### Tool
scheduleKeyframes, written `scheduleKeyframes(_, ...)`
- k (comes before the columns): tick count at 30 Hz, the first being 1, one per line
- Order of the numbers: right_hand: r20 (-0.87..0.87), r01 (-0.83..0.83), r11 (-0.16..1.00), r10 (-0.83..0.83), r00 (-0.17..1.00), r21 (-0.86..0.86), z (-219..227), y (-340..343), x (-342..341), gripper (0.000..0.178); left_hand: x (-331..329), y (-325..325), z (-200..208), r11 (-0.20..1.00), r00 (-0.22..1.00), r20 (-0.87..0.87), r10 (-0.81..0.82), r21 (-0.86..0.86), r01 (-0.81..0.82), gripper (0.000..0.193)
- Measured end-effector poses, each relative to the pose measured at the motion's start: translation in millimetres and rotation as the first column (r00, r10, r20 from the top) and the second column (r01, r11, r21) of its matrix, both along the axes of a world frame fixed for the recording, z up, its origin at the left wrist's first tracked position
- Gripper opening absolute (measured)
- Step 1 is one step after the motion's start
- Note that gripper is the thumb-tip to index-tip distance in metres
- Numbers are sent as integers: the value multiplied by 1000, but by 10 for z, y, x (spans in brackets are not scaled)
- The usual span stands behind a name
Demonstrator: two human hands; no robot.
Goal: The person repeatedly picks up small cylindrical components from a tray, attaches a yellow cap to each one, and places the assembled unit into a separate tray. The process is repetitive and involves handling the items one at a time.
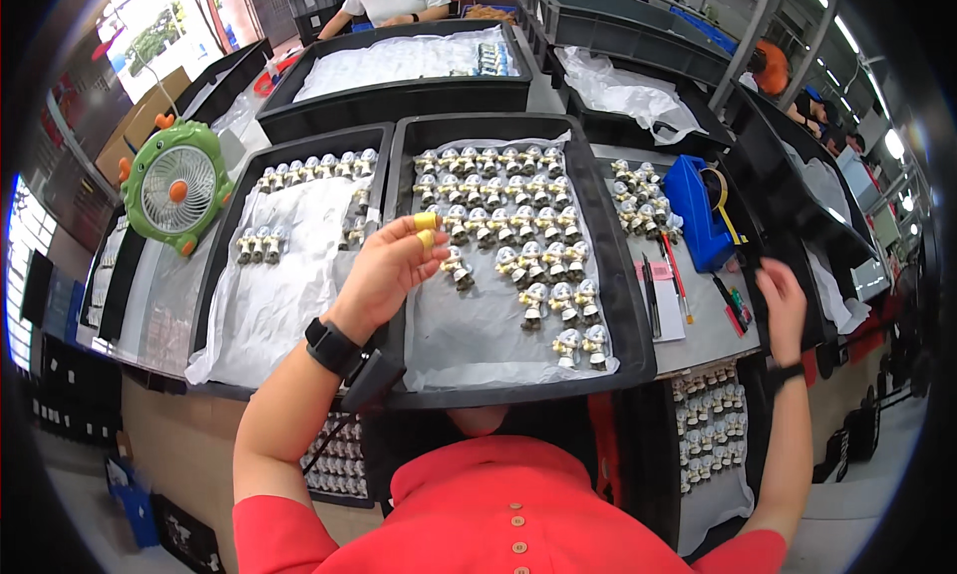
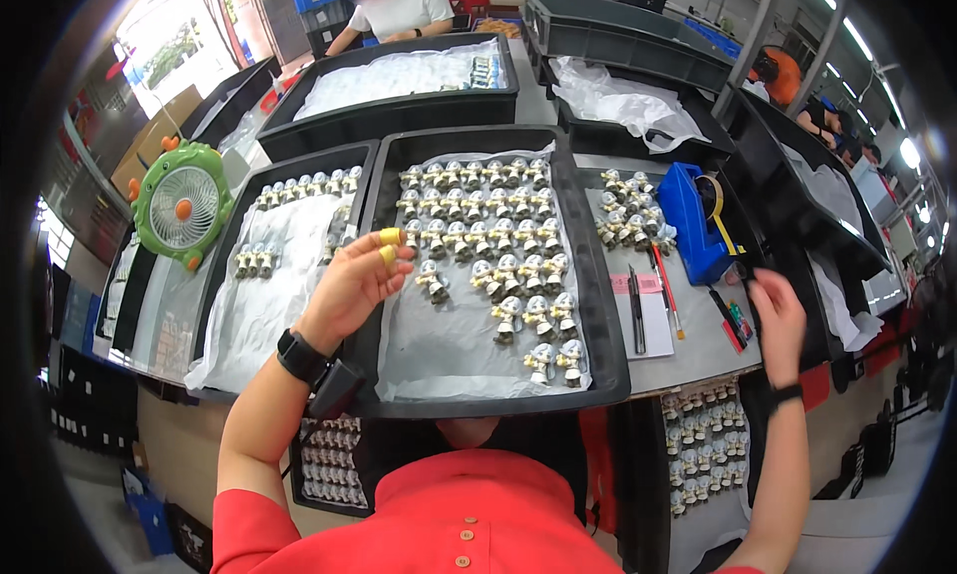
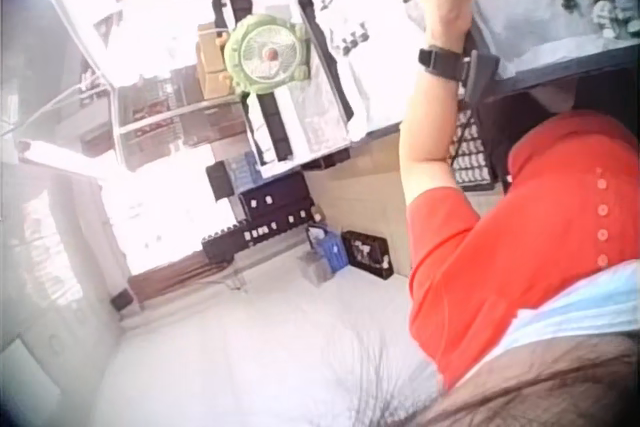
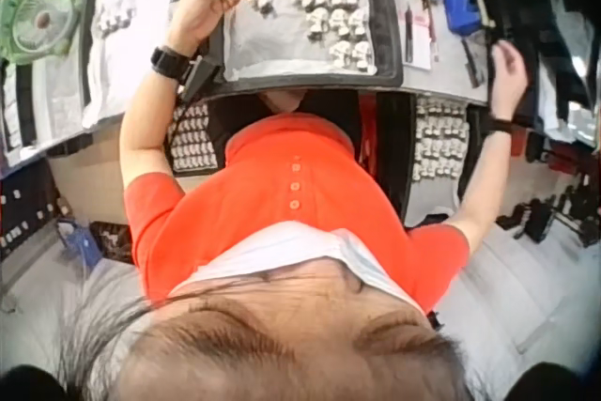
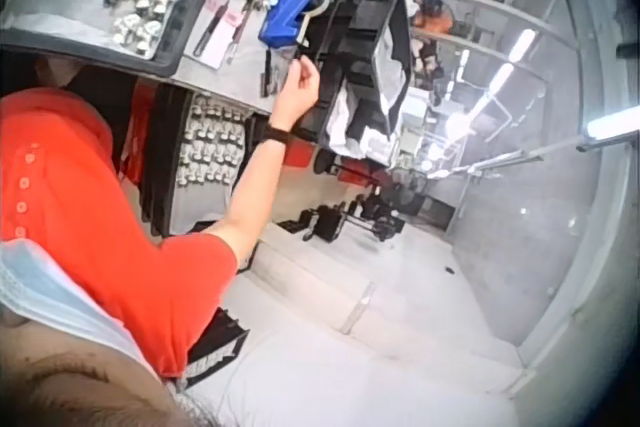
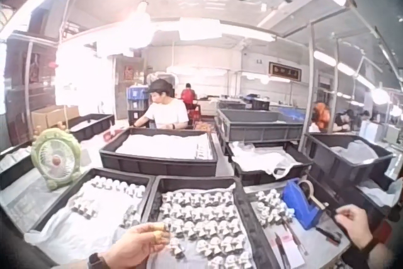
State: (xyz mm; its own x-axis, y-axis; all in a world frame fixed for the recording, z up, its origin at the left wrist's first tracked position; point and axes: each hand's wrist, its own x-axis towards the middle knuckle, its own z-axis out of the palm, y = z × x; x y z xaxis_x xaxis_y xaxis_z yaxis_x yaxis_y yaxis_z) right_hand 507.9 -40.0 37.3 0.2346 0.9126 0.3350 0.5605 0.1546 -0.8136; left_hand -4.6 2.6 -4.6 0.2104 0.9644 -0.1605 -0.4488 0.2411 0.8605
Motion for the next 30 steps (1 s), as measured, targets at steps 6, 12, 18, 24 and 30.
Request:
scheduleKeyframes(6,346,-610,761,645,681,-220,18,558,-1887,27,4,-28,88,1000,1000,5,-6,-17,6,24)
scheduleKeyframes(12,782,-495,735,602,162,-463,-161,450,-2540,59,53,-97,178,998,998,-15,-63,-19,62,27)
scheduleKeyframes(18,794,-376,734,608,-9,-566,-340,512,-2680,55,85,-135,139,989,989,-38,-145,-47,143,28)
scheduleKeyframes(24,537,-516,554,820,200,-654,-236,678,-2677,57,64,-613,908,874,995,78,-56,487,11,26)
scheduleKeyframes(30,93,-735,441,881,464,-515,47,632,-2997,57,-5,-1728,1544,344,907,420,-34,857,-384,12)
